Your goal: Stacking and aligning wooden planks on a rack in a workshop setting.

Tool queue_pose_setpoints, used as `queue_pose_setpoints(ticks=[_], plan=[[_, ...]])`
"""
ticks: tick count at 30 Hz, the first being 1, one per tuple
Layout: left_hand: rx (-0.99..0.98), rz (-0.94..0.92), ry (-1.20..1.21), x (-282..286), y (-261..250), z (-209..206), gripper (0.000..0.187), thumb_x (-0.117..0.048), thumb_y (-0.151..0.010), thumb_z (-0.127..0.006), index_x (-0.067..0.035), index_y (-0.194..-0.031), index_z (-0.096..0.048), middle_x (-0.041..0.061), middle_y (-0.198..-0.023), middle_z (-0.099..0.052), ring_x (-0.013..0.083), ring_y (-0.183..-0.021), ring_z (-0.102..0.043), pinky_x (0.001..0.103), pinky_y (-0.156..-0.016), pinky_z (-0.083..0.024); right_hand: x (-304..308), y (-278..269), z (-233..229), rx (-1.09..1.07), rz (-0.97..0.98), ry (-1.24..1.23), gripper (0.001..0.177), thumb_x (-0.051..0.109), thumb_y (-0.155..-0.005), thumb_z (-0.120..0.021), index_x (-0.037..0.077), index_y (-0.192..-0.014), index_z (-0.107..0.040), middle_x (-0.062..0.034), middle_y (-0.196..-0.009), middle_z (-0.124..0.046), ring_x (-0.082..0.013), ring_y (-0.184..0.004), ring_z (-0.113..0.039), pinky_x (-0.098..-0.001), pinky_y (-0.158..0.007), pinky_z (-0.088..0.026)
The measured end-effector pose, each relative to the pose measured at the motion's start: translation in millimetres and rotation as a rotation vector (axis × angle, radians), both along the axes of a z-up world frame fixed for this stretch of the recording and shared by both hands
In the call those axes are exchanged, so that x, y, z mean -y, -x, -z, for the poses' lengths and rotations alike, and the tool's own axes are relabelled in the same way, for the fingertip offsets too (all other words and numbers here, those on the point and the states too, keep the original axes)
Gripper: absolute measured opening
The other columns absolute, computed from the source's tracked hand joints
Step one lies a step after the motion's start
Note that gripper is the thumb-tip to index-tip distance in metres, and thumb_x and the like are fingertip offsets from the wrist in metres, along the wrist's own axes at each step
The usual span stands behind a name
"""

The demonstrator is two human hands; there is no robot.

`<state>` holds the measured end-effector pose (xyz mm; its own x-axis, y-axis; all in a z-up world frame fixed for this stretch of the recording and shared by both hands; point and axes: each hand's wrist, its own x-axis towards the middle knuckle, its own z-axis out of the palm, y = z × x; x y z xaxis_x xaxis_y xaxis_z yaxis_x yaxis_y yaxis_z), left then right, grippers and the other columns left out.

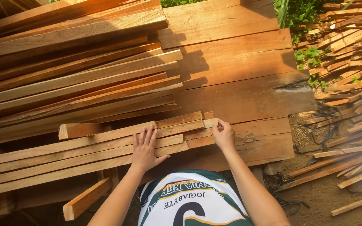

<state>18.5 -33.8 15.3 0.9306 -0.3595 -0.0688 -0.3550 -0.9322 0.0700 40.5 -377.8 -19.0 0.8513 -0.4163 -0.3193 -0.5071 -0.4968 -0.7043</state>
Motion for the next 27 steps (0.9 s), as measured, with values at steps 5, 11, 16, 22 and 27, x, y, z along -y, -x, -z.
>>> queue_pose_setpoints(ticks=[5,11,16,22,27], plan=[[0.014,-0.001,0.047,-3,-3,-3,0.131,-0.082,-0.054,-0.074,-0.017,-0.159,-0.031,0.005,-0.169,-0.025,0.03,-0.155,-0.018,0.059,-0.125,-0.003,-47,1,14,-0.102,-0.252,0.12,0.04,0.038,-0.089,-0.065,0.021,-0.123,-0.074,0.0014,-0.118,-0.07,-0.0253,-0.122,-0.056,-0.0512,-0.108,-0.04],[0.032,-0.005,0.053,-9,1,5,0.133,-0.087,-0.054,-0.072,-0.016,-0.159,-0.032,0.002,-0.168,-0.027,0.0277,-0.153,-0.022,0.058,-0.125,-0.007,-51,2,14,-0.053,-0.32,0.144,0.042,0.032,-0.09,-0.063,0.019,-0.13,-0.069,-0.0013,-0.128,-0.06,-0.0267,-0.134,-0.046,-0.0539,-0.117,-0.029],[0.034,-0.018,0.069,-8,-1,6,0.133,-0.088,-0.054,-0.07,-0.016,-0.159,-0.032,0.001,-0.168,-0.028,0.0272,-0.153,-0.023,0.057,-0.125,-0.008,-22,32,18,-0.078,-0.12,0.142,0.047,0.043,-0.094,-0.066,0.012,-0.129,-0.07,-0.0114,-0.116,-0.068,-0.037,-0.117,-0.063,-0.0491,-0.106,-0.044],[0.012,-0.01,0.034,-6,-1,3,0.129,-0.089,-0.058,-0.066,-0.017,-0.159,-0.031,0.0,-0.169,-0.025,0.0271,-0.155,-0.019,0.061,-0.124,-0.008,-35,30,-4,-0.137,-0.219,0.251,0.059,0.043,-0.083,-0.068,0.017,-0.136,-0.068,-0.0043,-0.123,-0.065,-0.0343,-0.119,-0.059,-0.0557,-0.103,-0.049],[0.059,-0.014,0.016,-5,-1,6,0.122,-0.089,-0.059,-0.066,-0.021,-0.156,-0.036,-0.001,-0.168,-0.027,0.026,-0.154,-0.022,0.06,-0.124,-0.007,-51,7,-36,-0.368,-0.436,0.043,0.054,0.062,-0.096,-0.046,0.031,-0.136,-0.066,0.0081,-0.135,-0.065,-0.0258,-0.147,-0.035,-0.062,-0.125,-0.013]])
